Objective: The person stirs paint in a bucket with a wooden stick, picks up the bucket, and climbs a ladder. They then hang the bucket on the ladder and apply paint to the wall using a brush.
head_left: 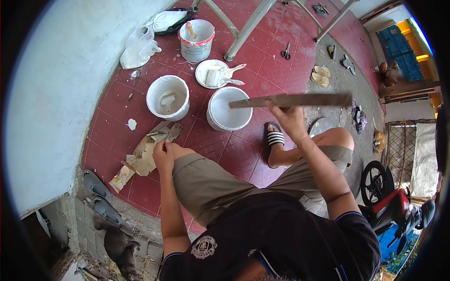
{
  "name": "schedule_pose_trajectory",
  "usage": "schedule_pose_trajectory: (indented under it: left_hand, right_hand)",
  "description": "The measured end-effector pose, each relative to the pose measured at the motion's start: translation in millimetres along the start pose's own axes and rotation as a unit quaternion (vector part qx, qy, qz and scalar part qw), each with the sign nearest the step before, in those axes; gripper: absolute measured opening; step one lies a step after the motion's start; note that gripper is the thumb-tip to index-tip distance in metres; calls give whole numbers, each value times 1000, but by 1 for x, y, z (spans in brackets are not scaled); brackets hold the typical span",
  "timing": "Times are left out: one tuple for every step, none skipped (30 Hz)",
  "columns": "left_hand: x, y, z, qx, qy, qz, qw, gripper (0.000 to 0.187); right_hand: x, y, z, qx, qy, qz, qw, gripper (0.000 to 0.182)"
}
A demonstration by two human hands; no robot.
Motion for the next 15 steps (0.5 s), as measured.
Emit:
schedule_pose_trajectory:
  left_hand:
    - [-1,0,0,-2,1,-1,1000,31]
    - [-1,-1,-1,-3,2,-1,1000,30]
    - [0,-1,-1,-1,2,1,1000,30]
    - [1,0,0,-2,4,4,1000,30]
    - [2,1,0,-2,6,6,1000,30]
    - [1,0,0,-1,7,6,1000,30]
    - [0,-1,-1,-1,4,11,1000,30]
    - [-1,-1,-1,0,1,16,1000,29]
    - [0,-1,-1,0,1,16,1000,29]
    - [2,0,-1,0,1,17,1000,29]
    - [5,0,0,0,1,18,1000,28]
    - [7,1,0,2,1,17,1000,28]
    - [9,1,1,2,1,19,1000,28]
    - [10,1,1,2,2,20,1000,28]
    - [11,2,2,4,2,19,1000,28]
  right_hand:
    - [7,6,-6,-11,-62,-25,998,21]
    - [4,14,-12,-11,-60,-24,998,21]
    - [1,22,-17,6,-91,-84,992,21]
    - [0,31,-22,22,-121,-143,982,21]
    - [0,41,-29,21,-121,-143,982,21]
    - [3,55,-38,42,-133,-156,978,23]
    - [5,67,-46,63,-145,-169,973,25]
    - [3,75,-55,63,-145,-170,973,25]
    - [-2,83,-63,72,-143,-174,972,27]
    - [-4,90,-71,82,-139,-178,971,29]
    - [-2,93,-80,79,-143,-192,968,30]
    - [3,93,-88,79,-142,-193,968,30]
    - [14,92,-97,91,-151,-225,958,29]
    - [29,90,-107,104,-161,-258,947,28]
    - [51,87,-119,108,-158,-275,942,25]
Point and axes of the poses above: each hand's wrist, its own z-axis away from the middle knuckle, its own y-axis out of the back of the hand, x = y × z, the point moved 7 cm from there along -z, towards the middle knuckle, and after that the axes turned 6 degrees about x, right-handed, at the moved point
